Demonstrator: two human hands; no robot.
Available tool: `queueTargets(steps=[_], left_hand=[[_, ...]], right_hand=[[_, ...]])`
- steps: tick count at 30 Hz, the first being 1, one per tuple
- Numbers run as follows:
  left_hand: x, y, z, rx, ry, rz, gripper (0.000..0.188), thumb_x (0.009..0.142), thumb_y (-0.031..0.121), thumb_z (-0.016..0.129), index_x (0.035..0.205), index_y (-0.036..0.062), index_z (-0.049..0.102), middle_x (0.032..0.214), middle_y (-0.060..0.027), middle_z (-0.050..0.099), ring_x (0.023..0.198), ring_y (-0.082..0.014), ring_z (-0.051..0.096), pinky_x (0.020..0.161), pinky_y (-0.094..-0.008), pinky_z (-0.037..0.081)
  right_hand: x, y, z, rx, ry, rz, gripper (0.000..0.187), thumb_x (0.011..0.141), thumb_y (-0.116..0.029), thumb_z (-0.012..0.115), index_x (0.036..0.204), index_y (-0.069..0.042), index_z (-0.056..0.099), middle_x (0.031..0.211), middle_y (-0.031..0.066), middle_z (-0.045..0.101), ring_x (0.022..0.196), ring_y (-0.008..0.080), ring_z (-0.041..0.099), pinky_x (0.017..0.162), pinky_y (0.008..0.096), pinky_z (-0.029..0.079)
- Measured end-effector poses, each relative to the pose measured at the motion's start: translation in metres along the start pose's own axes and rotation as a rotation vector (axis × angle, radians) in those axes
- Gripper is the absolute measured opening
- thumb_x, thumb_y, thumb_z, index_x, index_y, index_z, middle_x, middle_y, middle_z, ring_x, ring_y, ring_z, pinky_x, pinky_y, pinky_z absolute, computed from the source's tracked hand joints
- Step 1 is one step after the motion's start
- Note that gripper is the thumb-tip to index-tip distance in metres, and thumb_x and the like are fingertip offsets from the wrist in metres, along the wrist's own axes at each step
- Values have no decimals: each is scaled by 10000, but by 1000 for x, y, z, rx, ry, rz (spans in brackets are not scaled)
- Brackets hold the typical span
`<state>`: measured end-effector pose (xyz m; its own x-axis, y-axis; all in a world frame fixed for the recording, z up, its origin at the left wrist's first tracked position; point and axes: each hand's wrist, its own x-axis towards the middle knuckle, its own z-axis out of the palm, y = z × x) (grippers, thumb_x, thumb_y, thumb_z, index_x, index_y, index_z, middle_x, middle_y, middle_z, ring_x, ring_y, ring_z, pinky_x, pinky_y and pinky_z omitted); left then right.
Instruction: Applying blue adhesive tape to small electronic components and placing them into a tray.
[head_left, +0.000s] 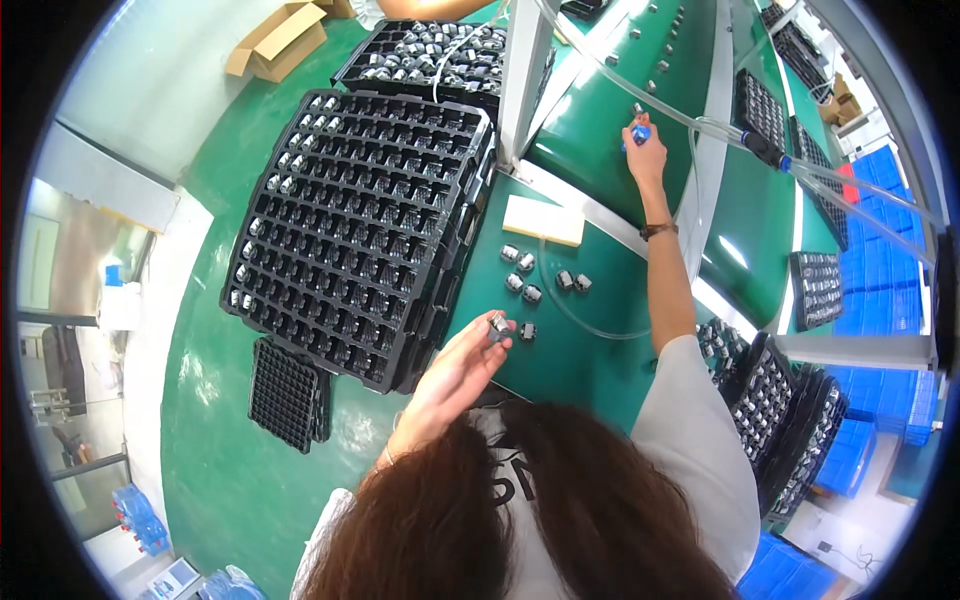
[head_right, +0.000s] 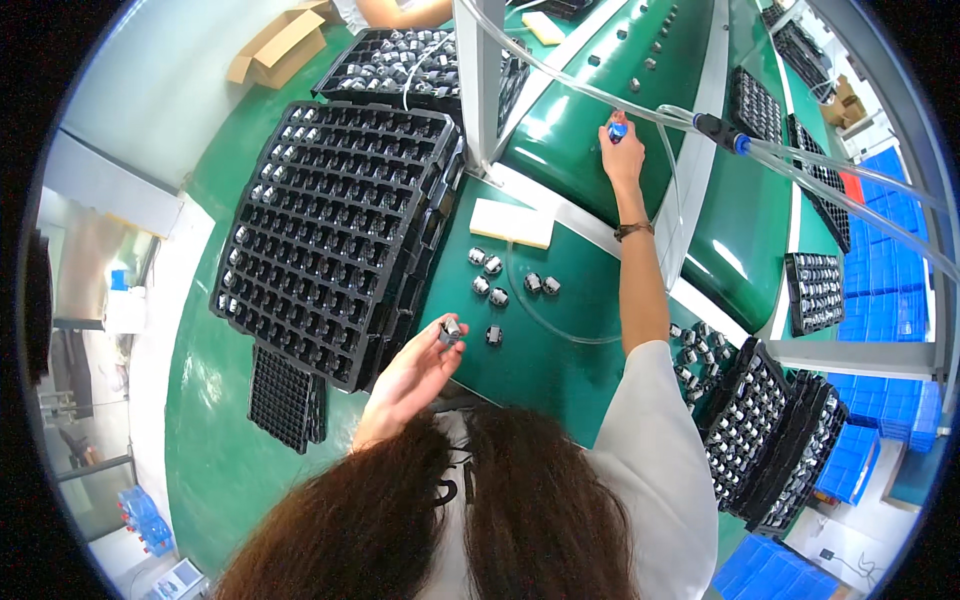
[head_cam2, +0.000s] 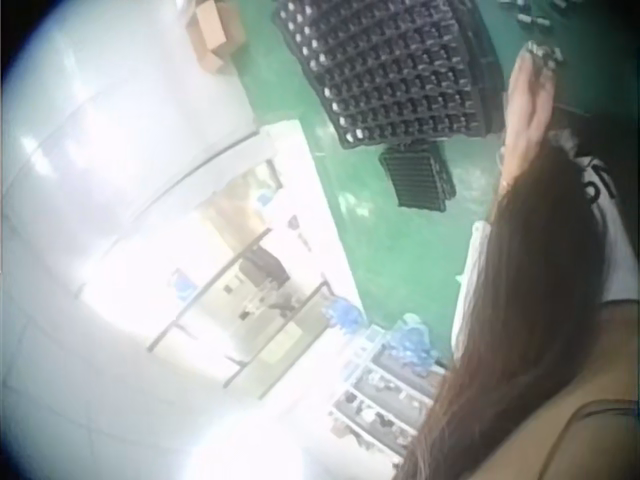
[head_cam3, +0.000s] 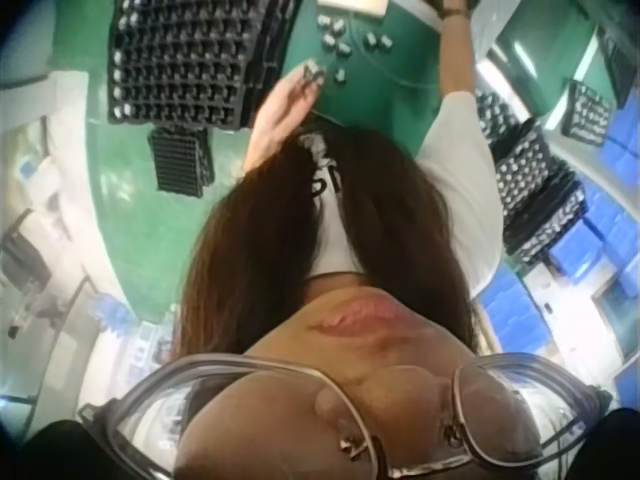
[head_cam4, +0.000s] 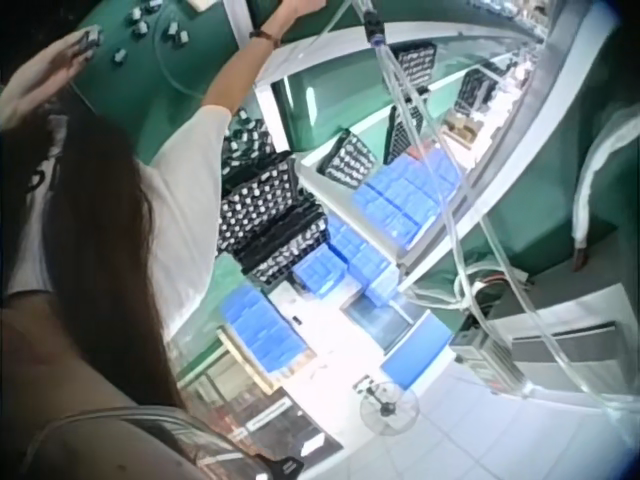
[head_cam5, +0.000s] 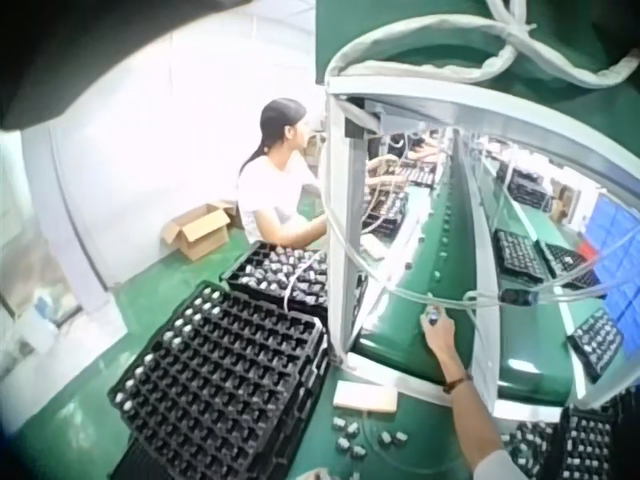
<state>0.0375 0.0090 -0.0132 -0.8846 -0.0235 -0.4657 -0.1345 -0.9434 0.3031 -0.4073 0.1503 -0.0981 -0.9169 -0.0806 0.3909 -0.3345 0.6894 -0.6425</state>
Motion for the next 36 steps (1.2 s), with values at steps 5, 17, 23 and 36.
queueTargets(steps=[5, 17, 23, 36], left_hand=[[12, -1, 15, 64, -35, 19, 345, 920, 175, 516, 1210, -7, 473, 1139, -116, 543, 958, -161, 537, 846, -235, 446], [47, 3, 51, 335, -39, 400, 292, 880, 116, 587, 1139, -17, 562, 964, -16, 618, 833, -51, 540, 770, -197, 434], [38, -5, 49, 421, -53, 432, 299, 854, 85, 616, 1128, -24, 567, 967, -51, 631, 856, -68, 562, 784, -208, 442], [36, 9, 21, 622, -31, 459, 434, 898, 170, 560, 1279, -3, 445, 1222, -114, 534, 1064, -149, 532, 902, -271, 423]], right_hand=[[0, -5, -17, 5, 0, 28, 449, 761, -388, 632, 1074, -81, 536, 929, 210, 629, 862, 402, 597, 770, 465, 463], [-207, -188, -134, 1009, -619, 14, 183, 860, -95, 492, 1017, -12, 536, 928, 42, 573, 844, 87, 531, 727, 226, 437], [-222, -188, -144, 1049, -603, 41, 192, 850, -94, 505, 1016, -5, 542, 872, 29, 574, 785, 81, 532, 708, 222, 431], [-204, -154, -99, 842, -559, 35, 160, 866, -131, 588, 970, -10, 576, 891, 14, 596, 794, 72, 555, 698, 206, 434]])
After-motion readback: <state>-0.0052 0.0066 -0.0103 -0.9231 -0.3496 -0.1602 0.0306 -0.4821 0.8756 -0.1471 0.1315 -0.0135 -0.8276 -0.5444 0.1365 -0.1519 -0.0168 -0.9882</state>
